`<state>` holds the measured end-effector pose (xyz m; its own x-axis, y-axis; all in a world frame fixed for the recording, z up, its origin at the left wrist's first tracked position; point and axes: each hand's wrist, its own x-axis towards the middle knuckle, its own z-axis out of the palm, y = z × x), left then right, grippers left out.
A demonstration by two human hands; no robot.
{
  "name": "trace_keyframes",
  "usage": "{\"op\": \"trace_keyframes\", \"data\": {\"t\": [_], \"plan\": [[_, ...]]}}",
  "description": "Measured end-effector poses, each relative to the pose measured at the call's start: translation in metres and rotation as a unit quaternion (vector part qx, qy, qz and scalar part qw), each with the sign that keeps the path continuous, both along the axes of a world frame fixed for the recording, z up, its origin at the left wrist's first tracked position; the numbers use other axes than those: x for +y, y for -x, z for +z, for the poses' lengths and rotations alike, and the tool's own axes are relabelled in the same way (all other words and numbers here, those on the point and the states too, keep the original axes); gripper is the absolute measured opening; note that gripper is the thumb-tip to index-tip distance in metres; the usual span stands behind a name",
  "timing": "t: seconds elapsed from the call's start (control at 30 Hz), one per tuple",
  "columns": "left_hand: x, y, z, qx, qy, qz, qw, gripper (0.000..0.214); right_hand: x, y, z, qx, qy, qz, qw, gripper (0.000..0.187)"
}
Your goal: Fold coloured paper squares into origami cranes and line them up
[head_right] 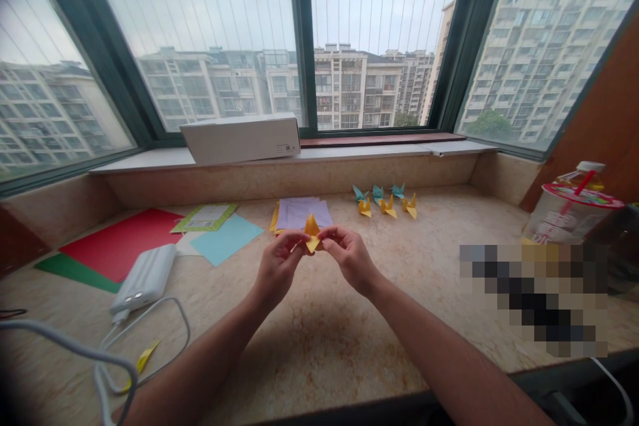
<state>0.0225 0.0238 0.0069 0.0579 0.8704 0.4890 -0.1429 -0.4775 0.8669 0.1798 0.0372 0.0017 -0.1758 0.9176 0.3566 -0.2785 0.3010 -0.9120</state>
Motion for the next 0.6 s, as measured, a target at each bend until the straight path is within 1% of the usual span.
{"op": "trace_keyframes", "data": {"t": [0.07, 0.17, 0.3, 0.43, 0.53, 0.6], "plan": [[-0.0007, 0.0010, 0.0011, 0.014, -0.002, 0.005, 1.000, 0.007, 0.0002, -0.0003, -0.0008, 0.003, 0.002, 0.012, 1.000, 0.021], [-0.0013, 0.0012, 0.0014, 0.024, 0.005, 0.013, 1.000, 0.011, -0.0002, 0.0004, 0.0000, -0.016, 0.001, -0.004, 1.000, 0.025], [0.0011, -0.0012, -0.0012, -0.011, 0.020, -0.001, 1.000, 0.015, -0.0001, 0.0026, 0.0014, -0.007, -0.009, -0.035, 0.999, 0.033], [0.0040, -0.0020, -0.0036, -0.059, 0.044, -0.019, 0.997, 0.031, 0.0022, 0.0034, -0.0007, 0.009, -0.015, -0.042, 0.999, 0.037], [0.0037, -0.0008, -0.0030, -0.057, 0.061, -0.021, 0.996, 0.041, 0.0037, 0.0029, -0.0027, 0.011, -0.017, -0.047, 0.999, 0.037], [0.0027, 0.0000, -0.0019, -0.038, 0.073, -0.029, 0.996, 0.039, 0.0039, 0.0026, -0.0034, 0.012, -0.021, -0.054, 0.998, 0.036]]}}
